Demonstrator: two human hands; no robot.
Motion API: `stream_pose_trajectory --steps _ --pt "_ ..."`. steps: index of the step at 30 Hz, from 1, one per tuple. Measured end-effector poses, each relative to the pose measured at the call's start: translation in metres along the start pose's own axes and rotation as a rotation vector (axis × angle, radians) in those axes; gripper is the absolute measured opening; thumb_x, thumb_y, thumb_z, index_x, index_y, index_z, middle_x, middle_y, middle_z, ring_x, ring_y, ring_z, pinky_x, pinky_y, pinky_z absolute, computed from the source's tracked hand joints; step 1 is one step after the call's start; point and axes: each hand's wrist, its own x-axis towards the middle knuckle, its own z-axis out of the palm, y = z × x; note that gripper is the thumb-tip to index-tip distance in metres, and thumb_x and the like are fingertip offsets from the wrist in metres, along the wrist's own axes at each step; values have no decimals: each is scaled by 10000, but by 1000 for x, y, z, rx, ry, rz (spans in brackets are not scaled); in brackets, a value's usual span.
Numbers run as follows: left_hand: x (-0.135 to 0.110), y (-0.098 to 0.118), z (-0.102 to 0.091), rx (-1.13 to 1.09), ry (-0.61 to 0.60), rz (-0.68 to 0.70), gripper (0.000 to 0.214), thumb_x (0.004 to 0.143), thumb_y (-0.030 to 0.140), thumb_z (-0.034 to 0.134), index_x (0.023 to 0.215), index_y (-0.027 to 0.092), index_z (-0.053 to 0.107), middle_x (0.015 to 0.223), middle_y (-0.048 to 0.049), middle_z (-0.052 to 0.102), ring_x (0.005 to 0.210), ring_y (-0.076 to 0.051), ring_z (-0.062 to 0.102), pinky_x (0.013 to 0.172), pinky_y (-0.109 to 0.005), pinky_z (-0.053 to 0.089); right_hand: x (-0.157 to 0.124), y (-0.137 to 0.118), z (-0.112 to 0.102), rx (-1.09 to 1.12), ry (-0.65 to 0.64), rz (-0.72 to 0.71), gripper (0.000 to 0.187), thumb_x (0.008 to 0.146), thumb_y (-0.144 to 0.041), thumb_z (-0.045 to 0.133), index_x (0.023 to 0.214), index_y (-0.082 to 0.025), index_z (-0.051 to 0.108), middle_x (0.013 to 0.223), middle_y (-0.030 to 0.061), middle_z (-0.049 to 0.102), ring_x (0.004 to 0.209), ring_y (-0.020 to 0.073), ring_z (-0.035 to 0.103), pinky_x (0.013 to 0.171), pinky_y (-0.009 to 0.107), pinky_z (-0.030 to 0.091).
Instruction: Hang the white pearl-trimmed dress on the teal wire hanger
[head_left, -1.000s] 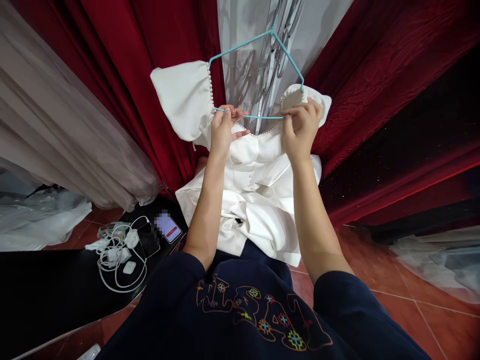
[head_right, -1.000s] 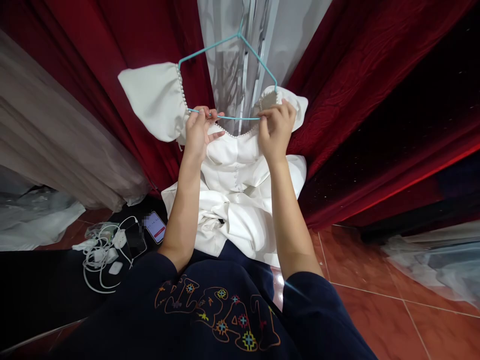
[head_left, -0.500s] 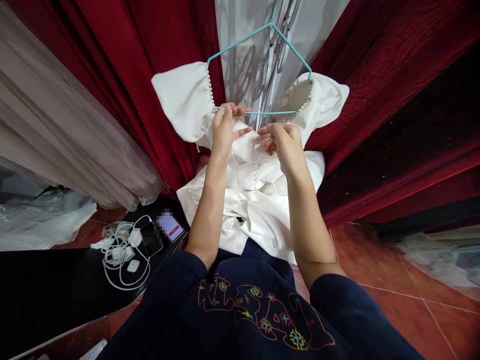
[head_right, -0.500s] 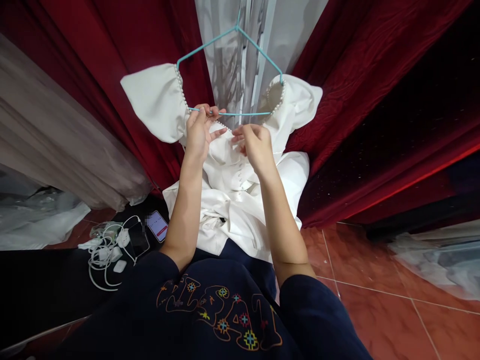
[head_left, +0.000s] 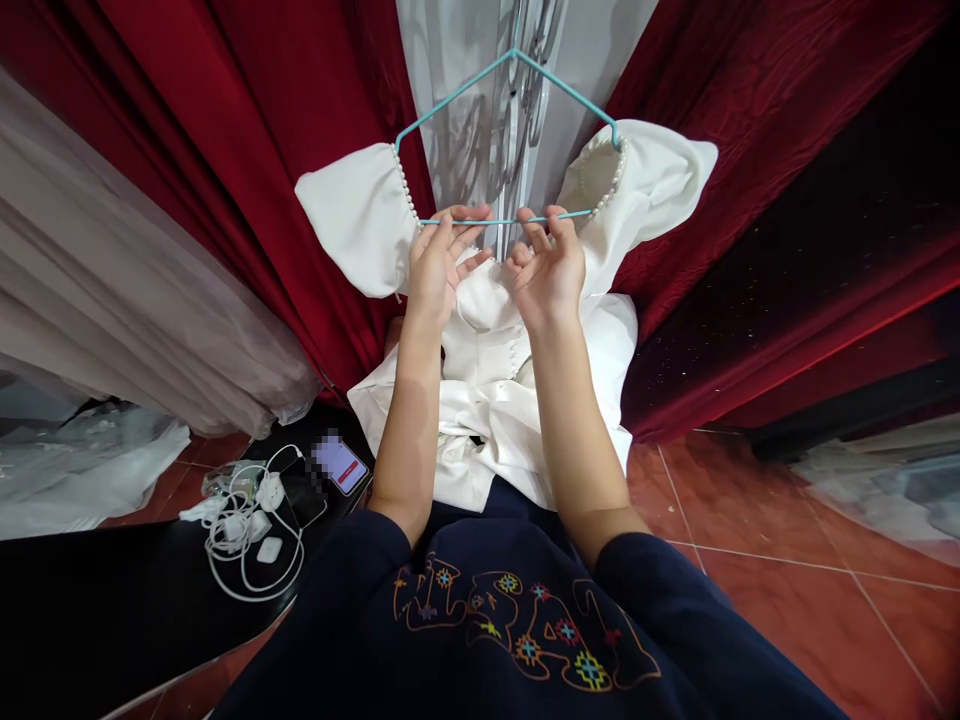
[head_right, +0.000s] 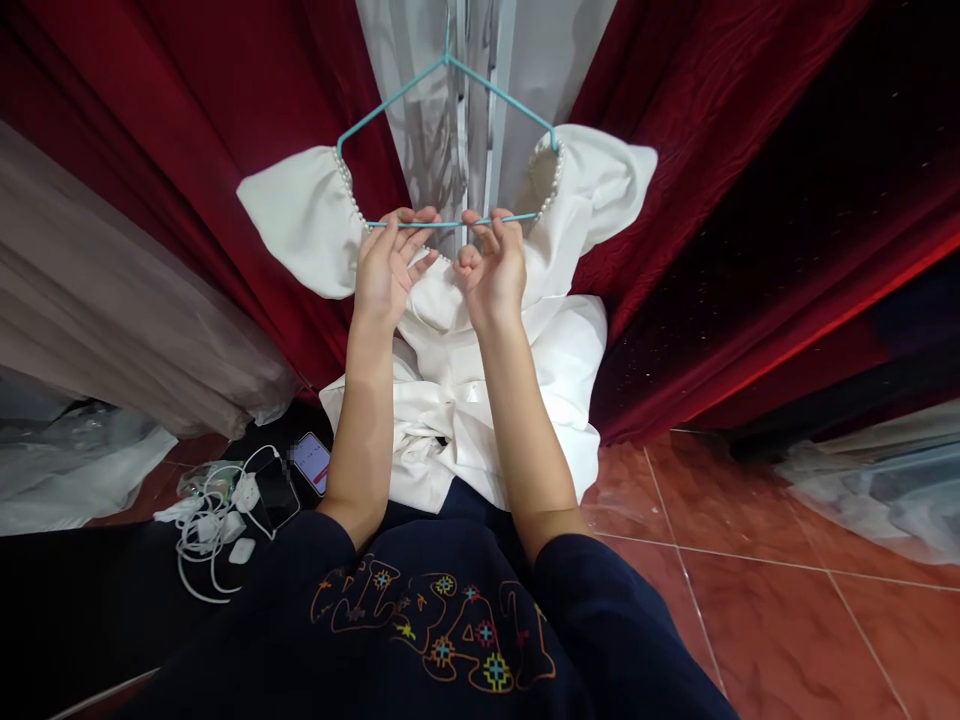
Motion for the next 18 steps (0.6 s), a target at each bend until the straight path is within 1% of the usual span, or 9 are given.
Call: stream_pose_trajectory --steps 2,4,7,9,10,12,14,16,18 --pt "-13 1 4 80 38 -32 284 1115 426 496 1115 185 647 1250 -123 751 1267 -295 712 926 -374 606 -6 -7 -7 -56 -48 -15 621 731 -778 684 1112 -341 461 1280 5 664 701 136 560 588 289 430" --pt "-26 2 6 209 130 -17 294 1084 469 559 1118 208 690 1178 -115 779 1199 -303 743 926 -381 608 -12 -11 -12 -89 -91 -30 617 722 -757 710 1130 -360 471 1308 -14 655 657 113 529 577 281 392" --pt "-36 9 5 366 346 242 160 1082 374 575 1080 278 703 1124 -46 782 1220 -249 720 985 -349 595 -17 -13 -15 -101 -129 -32 573 724 -704 735 1132 -383 490 1333 -38 646 616 93 482 570 284 373" --pt "-32 17 -1 458 440 419 118 1064 296 601 1152 292 679 1262 -21 738 1373 -240 627 1097 -357 552 -19 -13 -14 -91 -134 -28 569 725 -692 741 1135 -386 490 1345 -41 641 599 86 456 567 286 372" --pt "-26 22 -5 518 447 458 193 1031 261 650 1221 292 660 1369 -19 691 1473 -253 540 1164 -375 513 -20 -13 -13 -87 -133 -25 573 724 -692 742 1136 -385 489 1352 -42 639 592 82 444 566 286 372" --pt "-12 31 -14 652 411 442 484 919 181 776 1355 308 610 1555 -22 563 1626 -284 315 1274 -409 409 -21 -15 -11 -84 -133 -9 567 727 -689 737 1133 -380 490 1368 -45 637 585 78 427 563 284 372" --pt "3 36 -21 744 350 364 689 820 104 837 1413 349 586 1642 -11 472 1680 -292 139 1326 -422 326 -24 -17 -9 -72 -138 18 537 735 -660 733 1125 -375 498 1384 -51 641 581 77 418 557 283 372" --pt "15 36 -24 769 330 305 685 824 86 810 1406 376 593 1658 7 452 1691 -278 44 1344 -432 277 -27 -20 -6 -64 -133 46 505 745 -617 725 1123 -368 503 1394 -47 652 574 78 414 550 285 380" --pt "23 35 -24 778 385 308 549 897 103 733 1364 369 618 1635 22 479 1689 -257 15 1352 -431 246 -28 -23 -4 -84 -111 64 497 751 -596 708 1131 -357 495 1394 -37 665 569 81 413 547 287 394"
